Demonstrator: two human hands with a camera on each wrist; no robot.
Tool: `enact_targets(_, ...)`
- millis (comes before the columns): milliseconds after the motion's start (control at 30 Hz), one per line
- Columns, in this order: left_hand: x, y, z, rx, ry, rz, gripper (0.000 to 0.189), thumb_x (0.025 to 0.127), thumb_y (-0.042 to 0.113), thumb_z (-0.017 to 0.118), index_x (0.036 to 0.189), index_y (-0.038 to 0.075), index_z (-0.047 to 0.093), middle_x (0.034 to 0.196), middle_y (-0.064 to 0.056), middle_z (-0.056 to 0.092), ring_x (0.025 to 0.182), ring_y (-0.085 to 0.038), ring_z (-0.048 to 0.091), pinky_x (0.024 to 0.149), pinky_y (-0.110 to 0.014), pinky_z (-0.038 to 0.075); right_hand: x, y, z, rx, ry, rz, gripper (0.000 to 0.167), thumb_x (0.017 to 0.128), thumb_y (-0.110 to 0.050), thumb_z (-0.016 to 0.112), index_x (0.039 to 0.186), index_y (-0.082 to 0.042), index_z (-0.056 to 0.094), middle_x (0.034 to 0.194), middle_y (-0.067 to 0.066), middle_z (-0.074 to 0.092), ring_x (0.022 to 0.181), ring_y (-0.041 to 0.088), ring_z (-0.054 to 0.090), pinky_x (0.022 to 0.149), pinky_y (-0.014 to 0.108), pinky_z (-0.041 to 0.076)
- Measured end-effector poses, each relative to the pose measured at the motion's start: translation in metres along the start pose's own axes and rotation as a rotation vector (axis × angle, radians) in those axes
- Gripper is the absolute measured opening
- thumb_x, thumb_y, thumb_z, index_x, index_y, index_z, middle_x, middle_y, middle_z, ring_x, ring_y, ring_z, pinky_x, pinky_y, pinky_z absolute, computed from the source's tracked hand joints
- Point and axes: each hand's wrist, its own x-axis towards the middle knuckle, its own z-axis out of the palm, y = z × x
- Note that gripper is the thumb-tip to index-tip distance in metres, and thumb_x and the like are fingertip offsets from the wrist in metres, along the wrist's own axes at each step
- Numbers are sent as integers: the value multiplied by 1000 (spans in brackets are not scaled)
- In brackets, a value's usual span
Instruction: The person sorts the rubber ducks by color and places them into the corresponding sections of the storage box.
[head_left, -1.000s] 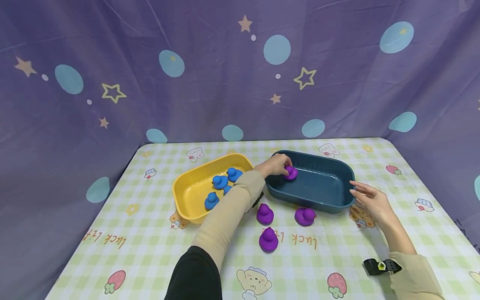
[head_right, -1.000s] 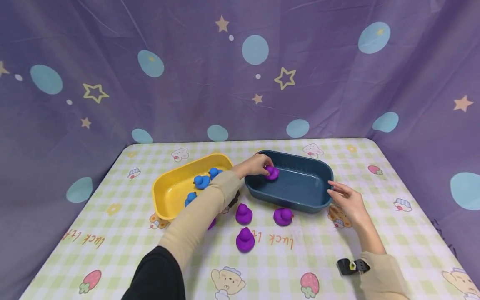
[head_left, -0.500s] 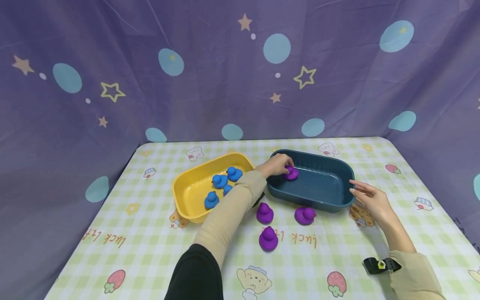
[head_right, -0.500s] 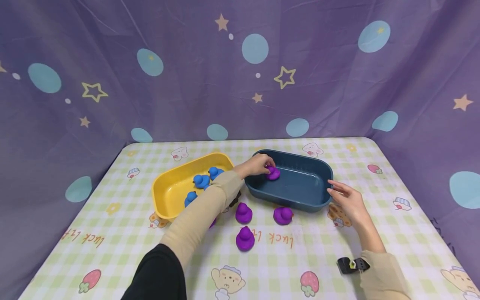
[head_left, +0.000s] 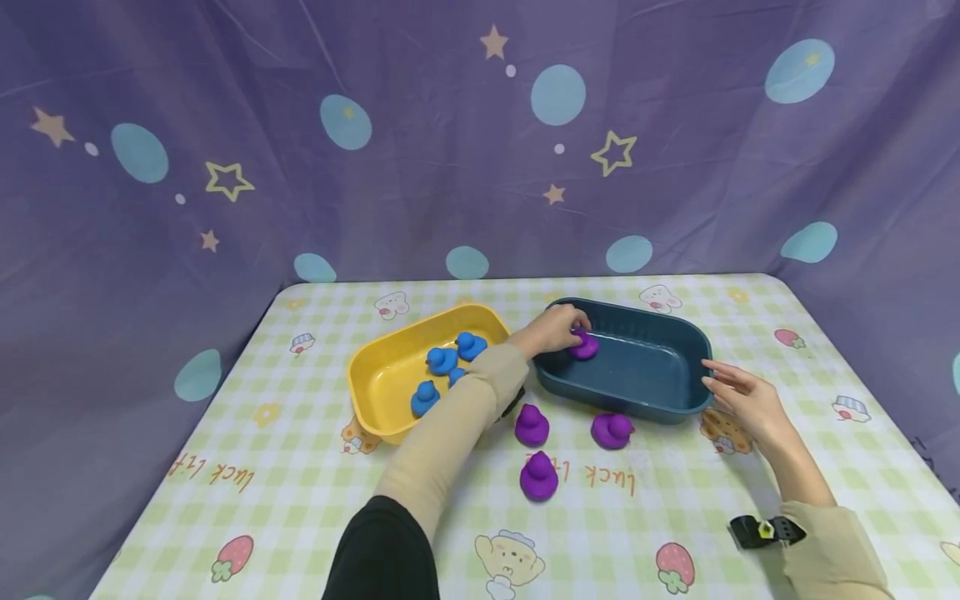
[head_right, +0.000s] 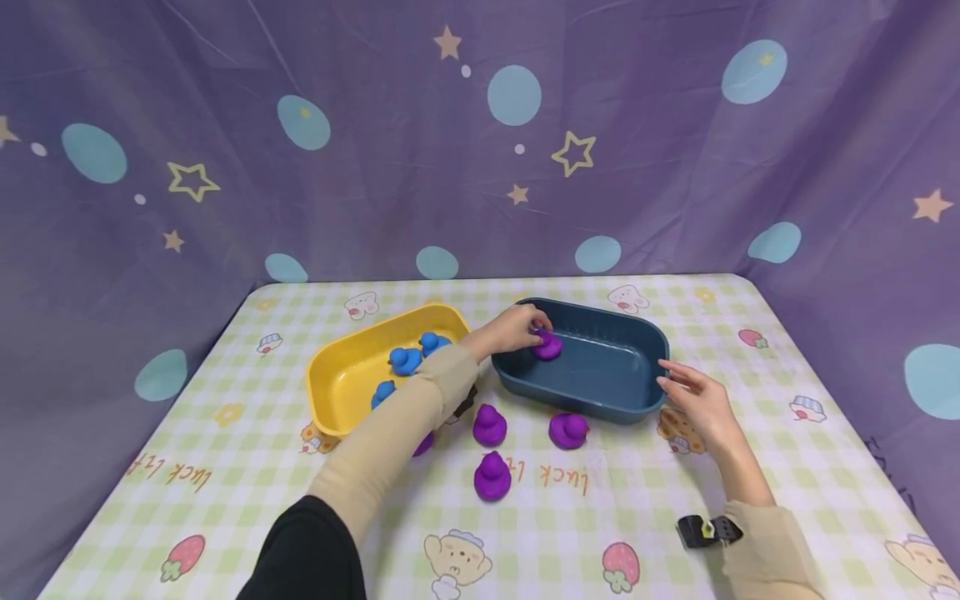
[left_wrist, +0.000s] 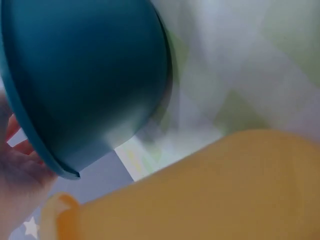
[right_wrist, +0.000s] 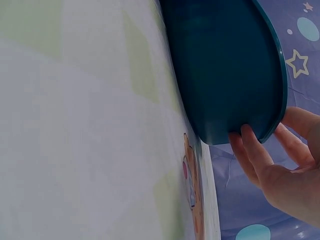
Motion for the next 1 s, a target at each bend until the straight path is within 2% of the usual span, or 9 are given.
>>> enact_targets(67, -4, 2, -1, -11, 3, 4, 26, 84, 14, 60, 110, 9, 62, 108, -4, 60, 101, -14, 53, 86, -20, 41, 1, 1, 0, -2, 1, -1, 60, 82, -52, 51, 133, -21, 42, 134, 22, 31, 109, 14, 44, 76, 14, 46)
enact_targets(167, -11, 4, -2, -23, 6, 2, 27, 85, 15, 59, 111, 9, 61, 108, -5, 59, 100, -14, 52, 85, -21, 41, 1, 0, -1, 6, 5, 9, 61, 81, -53, 51, 132, -21, 42, 134, 19, 32, 105, 7, 45, 75, 13, 46)
enact_targets(267, -19, 6, -4, -37, 17, 8, 28, 85, 16, 59, 112, 8, 61, 107, -5, 57, 97, -14, 52, 83, -20, 41, 1, 1, -1, 4, 5, 2, 60, 82, -52, 51, 133, -21, 42, 133, 22, 32, 101, 3, 46, 75, 14, 46)
enact_targets(467, -35, 9, -7, -54, 63, 72, 28, 84, 15, 60, 110, 6, 61, 102, -8, 57, 90, -16, 53, 76, -19, 42, -1, 0, 0, 10, 4, -6, 58, 82, -50, 51, 132, -21, 43, 132, 24, 31, 99, 1, 47, 74, 13, 46)
enact_targets(700, -58, 11, -10, -127, 85, 105, 29, 84, 14, 59, 112, 5, 60, 102, -10, 56, 97, -21, 54, 80, -20, 42, -7, -12, -1, 11, -18, 28, 59, 82, -50, 52, 132, -21, 43, 134, 23, 29, 92, -7, 47, 76, 16, 47)
enact_targets(867, -74, 11, -11, -169, 116, 112, 28, 84, 15, 60, 110, 5, 61, 100, -11, 56, 96, -21, 54, 82, -21, 42, -2, -1, -2, -3, -10, 5, 56, 83, -49, 51, 132, -23, 43, 133, 24, 30, 92, -8, 47, 74, 14, 47)
enact_targets(1000, -86, 10, -10, -199, 134, 117, 27, 85, 16, 59, 110, 6, 61, 99, -8, 55, 96, -22, 53, 81, -21, 42, 1, 2, -1, 12, -8, 8, 60, 82, -50, 52, 133, -21, 41, 134, 22, 30, 92, -9, 45, 74, 12, 46)
